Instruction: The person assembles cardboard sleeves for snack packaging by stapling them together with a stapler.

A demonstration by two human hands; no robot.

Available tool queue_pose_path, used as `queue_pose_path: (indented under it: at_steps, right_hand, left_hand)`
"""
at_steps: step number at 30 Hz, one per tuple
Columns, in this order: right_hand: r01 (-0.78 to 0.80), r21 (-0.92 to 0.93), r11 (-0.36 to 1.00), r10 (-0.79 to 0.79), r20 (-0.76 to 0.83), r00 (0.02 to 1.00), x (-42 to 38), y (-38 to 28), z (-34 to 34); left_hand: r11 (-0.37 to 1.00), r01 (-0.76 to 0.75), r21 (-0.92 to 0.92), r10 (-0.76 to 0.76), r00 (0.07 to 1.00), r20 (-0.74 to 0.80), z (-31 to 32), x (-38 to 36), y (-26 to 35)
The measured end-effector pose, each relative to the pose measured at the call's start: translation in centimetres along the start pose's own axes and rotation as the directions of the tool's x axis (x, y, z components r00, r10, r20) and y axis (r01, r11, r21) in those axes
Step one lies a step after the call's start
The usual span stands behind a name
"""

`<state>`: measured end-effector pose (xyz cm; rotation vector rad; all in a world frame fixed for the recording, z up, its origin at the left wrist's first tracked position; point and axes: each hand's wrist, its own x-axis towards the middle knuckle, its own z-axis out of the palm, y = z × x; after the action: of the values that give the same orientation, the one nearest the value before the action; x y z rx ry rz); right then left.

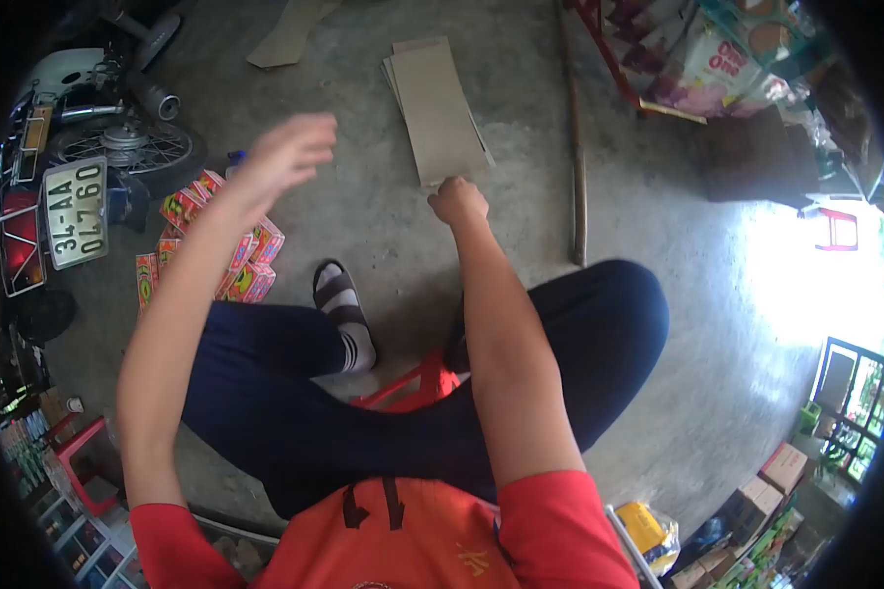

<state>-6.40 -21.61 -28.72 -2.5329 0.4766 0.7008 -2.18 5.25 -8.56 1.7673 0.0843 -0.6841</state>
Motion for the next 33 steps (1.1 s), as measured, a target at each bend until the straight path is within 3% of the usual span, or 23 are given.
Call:
queue_pose_path:
  at_steps: [2,5,9,11,15,18,20,24,28,33]
  right_hand:
    - [0.047,0.039,0.998,-0.044,-0.066,0.997,1.0,-0.2,0.4]
    - [-0.016,0.037,0.999,0.02,-0.102,0.995,2.2,-1.1,1.6]
    - [-0.144,0.045,0.988,0.151,-0.217,0.965,4.9,-2.5,1.5]
    - [-0.207,0.11,0.972,0.229,-0.245,0.942,6.5,-2.1,1.1]
    - [-0.237,0.072,0.969,0.248,-0.286,0.926,8.5,0.4,1.7]
    - [-0.283,0.071,0.957,0.291,-0.267,0.919,8.7,1.7,2.8]
    - [-0.285,0.095,0.954,0.301,-0.256,0.919,8.7,1.6,3.4]
    - [-0.272,0.134,0.953,0.299,-0.279,0.913,8.5,1.5,3.4]
    - [-0.24,0.171,0.956,0.284,-0.324,0.903,8.0,1.9,3.8]
    - [-0.201,0.214,0.956,0.26,-0.294,0.92,7.4,2.0,3.6]
  left_hand:
    - [0.964,0.073,0.254,-0.055,0.996,-0.075,1.5,3.5,-2.9]
    - [0.986,0.02,0.163,-0.023,1.0,0.014,2.1,8.8,-9.0]
    - [0.967,0.229,0.11,-0.222,0.972,-0.078,6.0,14.6,-19.1]
    - [0.937,0.345,0.049,-0.345,0.938,-0.009,8.6,14.1,-18.8]
    - [0.958,0.262,0.12,-0.267,0.963,0.031,13.1,19.1,-26.2]
    - [0.947,0.314,-0.063,-0.314,0.949,-0.002,16.1,20.1,-22.2]
    - [0.958,0.284,-0.052,-0.285,0.958,-0.036,17.0,19.5,-19.3]
    - [0.923,0.384,0.005,-0.384,0.923,-0.029,16.6,20.2,-20.3]
    - [0.939,0.344,0.024,-0.344,0.939,-0.001,15.9,20.0,-20.8]
    - [0.951,0.309,-0.024,-0.307,0.931,-0.197,16.0,20.3,-21.9]
